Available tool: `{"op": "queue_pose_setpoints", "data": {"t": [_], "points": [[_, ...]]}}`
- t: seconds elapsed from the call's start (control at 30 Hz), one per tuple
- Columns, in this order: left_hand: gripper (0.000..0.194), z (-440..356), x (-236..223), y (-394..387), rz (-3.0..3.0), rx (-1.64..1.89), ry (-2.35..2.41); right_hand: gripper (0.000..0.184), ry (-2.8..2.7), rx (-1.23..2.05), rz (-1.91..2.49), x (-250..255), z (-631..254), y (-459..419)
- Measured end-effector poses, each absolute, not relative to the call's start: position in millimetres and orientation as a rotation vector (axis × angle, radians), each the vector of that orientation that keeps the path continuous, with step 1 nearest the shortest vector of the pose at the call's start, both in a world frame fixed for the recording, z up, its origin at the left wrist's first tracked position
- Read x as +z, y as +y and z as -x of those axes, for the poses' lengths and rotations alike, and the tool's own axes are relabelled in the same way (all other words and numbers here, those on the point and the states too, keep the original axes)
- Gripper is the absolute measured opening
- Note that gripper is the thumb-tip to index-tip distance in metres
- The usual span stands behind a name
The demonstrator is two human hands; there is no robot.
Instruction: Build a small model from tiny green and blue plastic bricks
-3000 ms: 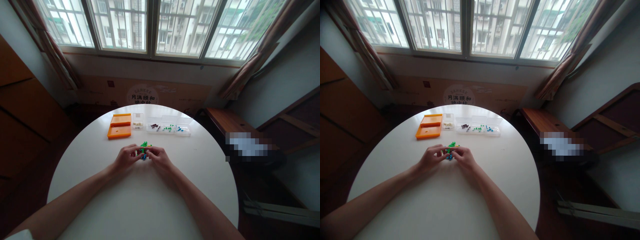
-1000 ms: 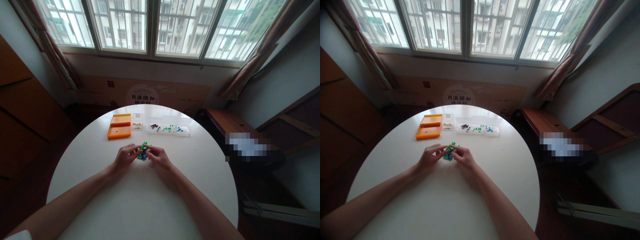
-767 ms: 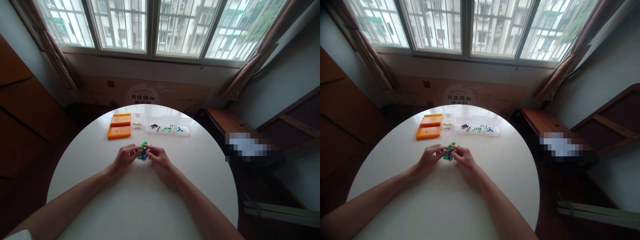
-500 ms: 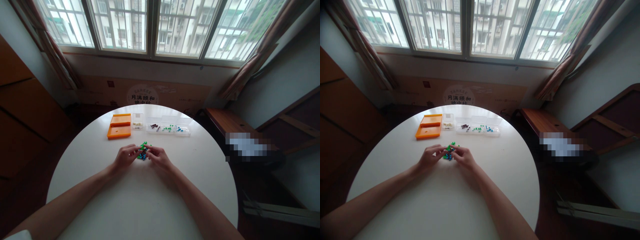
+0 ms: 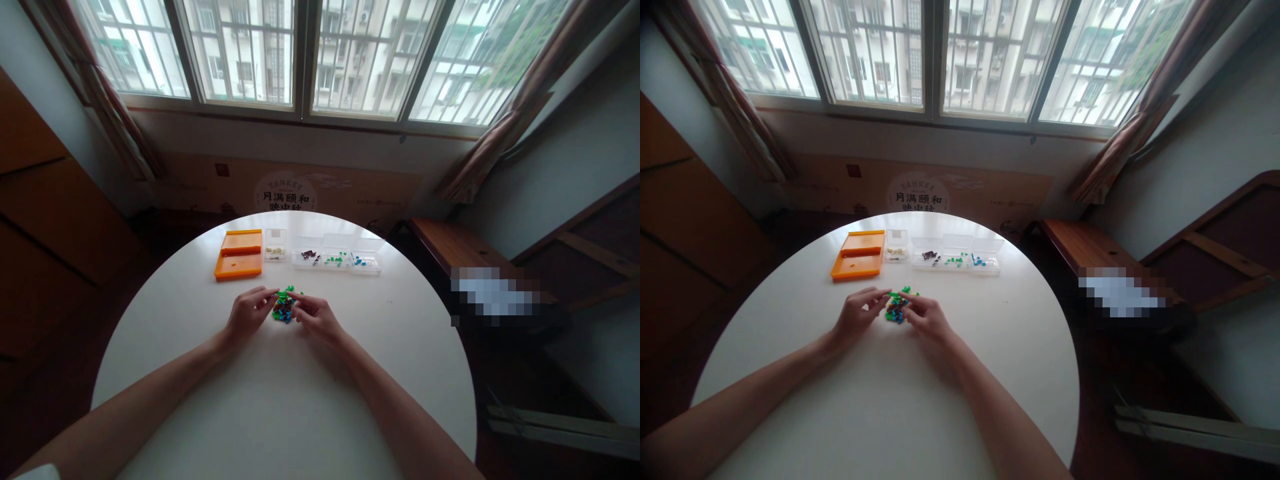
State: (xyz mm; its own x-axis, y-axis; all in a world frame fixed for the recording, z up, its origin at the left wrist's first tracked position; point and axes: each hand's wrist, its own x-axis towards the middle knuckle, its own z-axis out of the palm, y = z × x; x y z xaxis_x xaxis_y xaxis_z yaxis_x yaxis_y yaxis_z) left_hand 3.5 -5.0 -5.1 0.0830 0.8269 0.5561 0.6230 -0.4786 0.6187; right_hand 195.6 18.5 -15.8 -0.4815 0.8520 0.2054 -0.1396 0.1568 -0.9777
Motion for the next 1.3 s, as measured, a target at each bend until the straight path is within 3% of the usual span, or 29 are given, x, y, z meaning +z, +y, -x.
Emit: {"op": "queue_pose_setpoints", "data": {"t": [1.3], "points": [[0.014, -5.0, -2.1, -7.8, -2.240, 1.274, 1.273, 0.046, -1.621, 1.473, 0.699, -15.6, -196.2, 19.2]]}}
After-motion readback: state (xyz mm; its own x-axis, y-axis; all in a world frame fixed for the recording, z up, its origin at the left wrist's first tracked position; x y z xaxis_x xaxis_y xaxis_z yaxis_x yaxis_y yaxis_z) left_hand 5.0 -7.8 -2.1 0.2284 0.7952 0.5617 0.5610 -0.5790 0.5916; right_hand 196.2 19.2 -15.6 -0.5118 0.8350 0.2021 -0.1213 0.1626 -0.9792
